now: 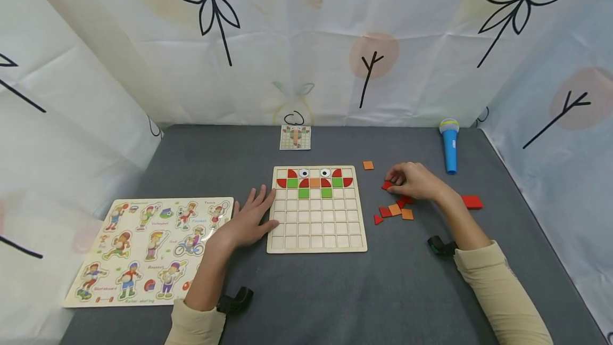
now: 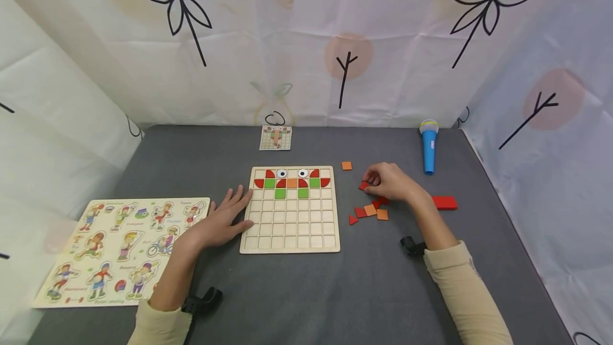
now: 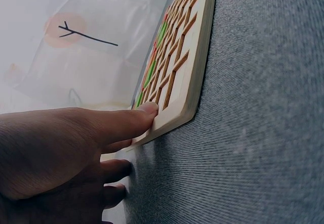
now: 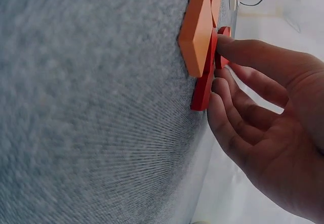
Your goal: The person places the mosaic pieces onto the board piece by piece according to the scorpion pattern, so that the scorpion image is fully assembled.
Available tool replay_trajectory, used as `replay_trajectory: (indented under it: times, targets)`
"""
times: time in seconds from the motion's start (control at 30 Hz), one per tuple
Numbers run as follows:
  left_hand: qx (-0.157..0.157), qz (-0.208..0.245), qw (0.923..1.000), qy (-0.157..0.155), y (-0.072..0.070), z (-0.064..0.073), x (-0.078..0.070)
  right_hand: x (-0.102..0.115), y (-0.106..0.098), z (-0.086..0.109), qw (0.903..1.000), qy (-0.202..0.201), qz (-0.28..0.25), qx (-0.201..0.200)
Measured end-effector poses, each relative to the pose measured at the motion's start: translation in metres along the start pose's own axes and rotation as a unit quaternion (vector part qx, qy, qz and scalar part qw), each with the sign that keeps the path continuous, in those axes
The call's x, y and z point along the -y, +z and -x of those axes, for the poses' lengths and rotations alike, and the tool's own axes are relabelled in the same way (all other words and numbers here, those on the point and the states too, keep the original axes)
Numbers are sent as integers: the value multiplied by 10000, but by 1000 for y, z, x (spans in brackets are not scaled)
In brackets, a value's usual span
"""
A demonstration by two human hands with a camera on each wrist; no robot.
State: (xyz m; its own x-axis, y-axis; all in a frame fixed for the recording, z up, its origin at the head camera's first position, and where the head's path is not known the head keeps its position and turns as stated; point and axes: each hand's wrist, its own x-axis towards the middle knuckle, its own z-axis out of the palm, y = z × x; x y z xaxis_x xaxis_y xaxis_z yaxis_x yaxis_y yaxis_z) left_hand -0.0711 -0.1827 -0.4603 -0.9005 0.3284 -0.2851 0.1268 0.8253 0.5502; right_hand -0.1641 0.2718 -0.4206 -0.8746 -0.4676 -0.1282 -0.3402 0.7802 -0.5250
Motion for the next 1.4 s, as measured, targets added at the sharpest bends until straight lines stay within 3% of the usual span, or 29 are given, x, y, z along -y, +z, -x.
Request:
replay_trajectory:
  times: [0.4,0.73,0.97,1.4]
  targets:
    - [11,65,10000,-15,-1,1,-1,10,4,5,9995,-84,-313,-26]
    - [133,221,9997,-53,-12,11,-17,35,12,5,9941,-614,-860,241]
    - [-57,139,9998,116,-1,3,-1,59,22,-3,9877,-1057,-1069,437]
    - [-25,41,10000,4,1,0,0,95,41,-32,9786,-1510,-1094,867]
